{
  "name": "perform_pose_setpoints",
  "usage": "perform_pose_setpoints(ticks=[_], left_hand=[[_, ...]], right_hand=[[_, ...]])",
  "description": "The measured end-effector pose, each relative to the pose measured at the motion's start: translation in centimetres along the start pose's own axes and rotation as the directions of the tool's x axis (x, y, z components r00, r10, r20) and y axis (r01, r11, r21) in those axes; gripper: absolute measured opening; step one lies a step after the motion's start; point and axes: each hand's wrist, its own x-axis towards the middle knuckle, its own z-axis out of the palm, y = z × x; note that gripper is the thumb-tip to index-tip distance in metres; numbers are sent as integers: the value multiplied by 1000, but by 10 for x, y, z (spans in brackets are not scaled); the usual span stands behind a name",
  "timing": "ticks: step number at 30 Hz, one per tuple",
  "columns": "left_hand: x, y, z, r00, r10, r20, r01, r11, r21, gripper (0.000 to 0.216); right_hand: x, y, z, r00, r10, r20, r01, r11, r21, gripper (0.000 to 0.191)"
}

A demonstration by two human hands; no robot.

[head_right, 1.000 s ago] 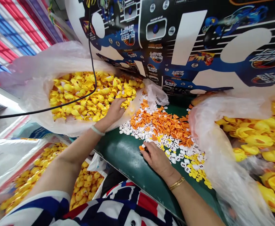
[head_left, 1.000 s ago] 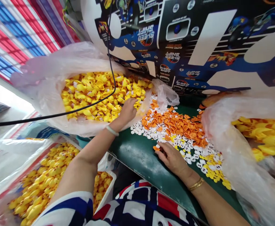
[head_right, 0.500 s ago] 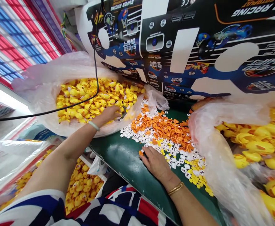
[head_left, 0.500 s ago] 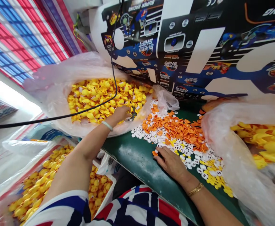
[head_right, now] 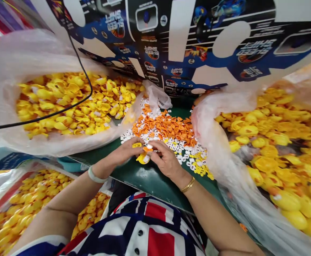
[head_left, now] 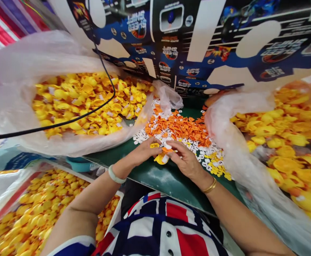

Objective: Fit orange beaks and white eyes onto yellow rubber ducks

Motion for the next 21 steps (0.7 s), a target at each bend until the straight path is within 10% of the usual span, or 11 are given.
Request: perform_pose_setpoints(ticks=[6,11,16,21], left_hand=[[12,-39,46,984,86,-156,-157,830,-535,42],[13,-50,69,960,32,-278,-221,694,-685,45],[9,-43,57,964,-77,-253,-80,827,-556,55],[6,-41,54,975,-20,-223,-47,955,-293,54]], right_hand=[[-11,14,-4,959,268,-92,-256,959,123,38],[-15,9,-7,975,214,-55,-209,974,85,31],[-11,-4,-39,998,18,64,1,958,-288,34],[-5,-18,-53,937,-98,334,298,721,-625,32]])
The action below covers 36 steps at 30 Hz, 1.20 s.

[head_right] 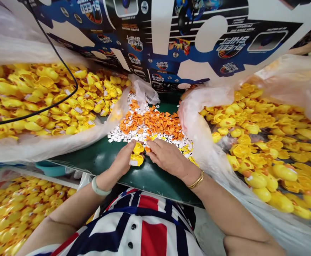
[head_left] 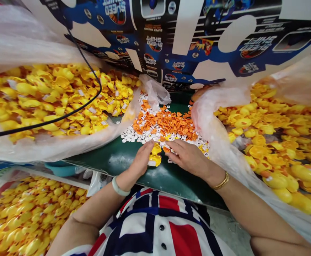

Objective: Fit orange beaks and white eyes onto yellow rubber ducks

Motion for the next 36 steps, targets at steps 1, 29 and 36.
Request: perform_pose_setpoints(ticks=[1,29,36], left_hand=[[0,-2,1,1000,9,24,-10,1000,27,55],[-14,-21,-1,989,-102,108,95,993,66,32],[-20,-15,-7,966,-169,194,160,985,62,30]], right_hand=[[1,-3,-1,1000,-16,27,17,999,-36,29],[-32,-5,49,997,-11,-74,26,979,204,45],[-40,-18,46,984,152,-91,-122,955,270,39]])
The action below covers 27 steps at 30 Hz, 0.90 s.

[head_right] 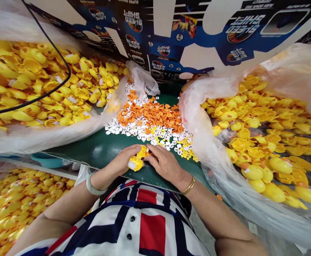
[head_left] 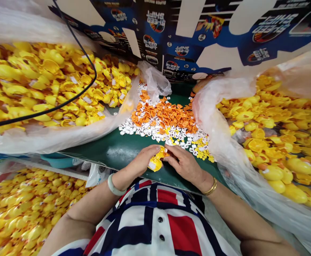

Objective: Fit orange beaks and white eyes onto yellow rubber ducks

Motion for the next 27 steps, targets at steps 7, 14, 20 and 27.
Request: perform_pose_setpoints(ticks=[7,14,20,27], left_hand=[[5,0,3,996,48,-69,-47,999,19,27],[-15,3,-2,963,-145,225,154,988,-23,39],[-13,14,-18,998,-40,43,47,982,-181,55],[13,35,-18,990,104,91,-87,981,-173,52]], right_hand=[[1,3,5,997,-67,-30,66,997,-44,38],[-14,-8,7,996,-43,79,41,999,20,43],[1,25,-18,989,147,-34,-148,989,-17,21],[36,56,-28,976,139,166,-54,899,-435,19]])
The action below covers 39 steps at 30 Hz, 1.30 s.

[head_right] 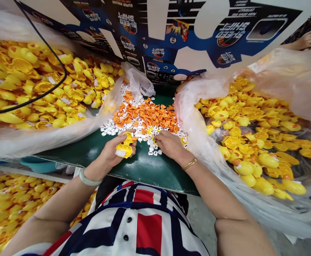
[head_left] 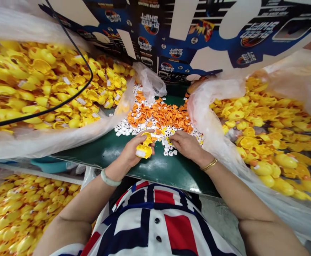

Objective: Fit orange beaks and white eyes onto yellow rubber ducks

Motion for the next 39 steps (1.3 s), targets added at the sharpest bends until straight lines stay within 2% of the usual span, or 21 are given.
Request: perform_pose_setpoints(ticks=[5,8,11,14,16,19,22,25,28,32,39], left_hand=[[17,1,11,1000,16,16,-16,1000,-19,49],[25,2,16,999,12,-46,-15,998,-64,47],[30,2,20,988,25,-154,-47,989,-141,41],[34,-1,23,973,37,-228,-83,977,-196,36],[38,-5,25,970,58,-235,-108,973,-205,35],[43,-11,31,970,107,-216,-153,966,-208,30],[47,-18,37,969,137,-206,-179,963,-201,25],[49,-23,43,967,123,-222,-165,970,-178,27],[51,-26,46,959,114,-261,-163,971,-173,28],[53,-30,48,961,97,-259,-149,971,-186,29],[53,-32,52,949,61,-309,-134,966,-220,31]], right_hand=[[15,-11,-2,992,-5,123,22,990,-138,26],[16,-15,-1,990,33,138,-9,985,-172,27],[12,-13,5,991,93,95,-82,990,-117,23],[6,-9,9,990,139,-23,-138,990,23,18],[2,-9,9,984,117,-135,-100,987,128,15],[-3,-19,3,950,-20,-311,91,973,214,15],[-8,-33,-1,892,-189,-411,266,954,139,14],[-12,-39,2,844,-327,-426,358,934,-6,13],[-17,-38,8,824,-372,-427,372,924,-85,14],[-23,-33,12,824,-386,-415,369,921,-123,16],[-32,-32,22,811,-338,-478,354,933,-59,24]])
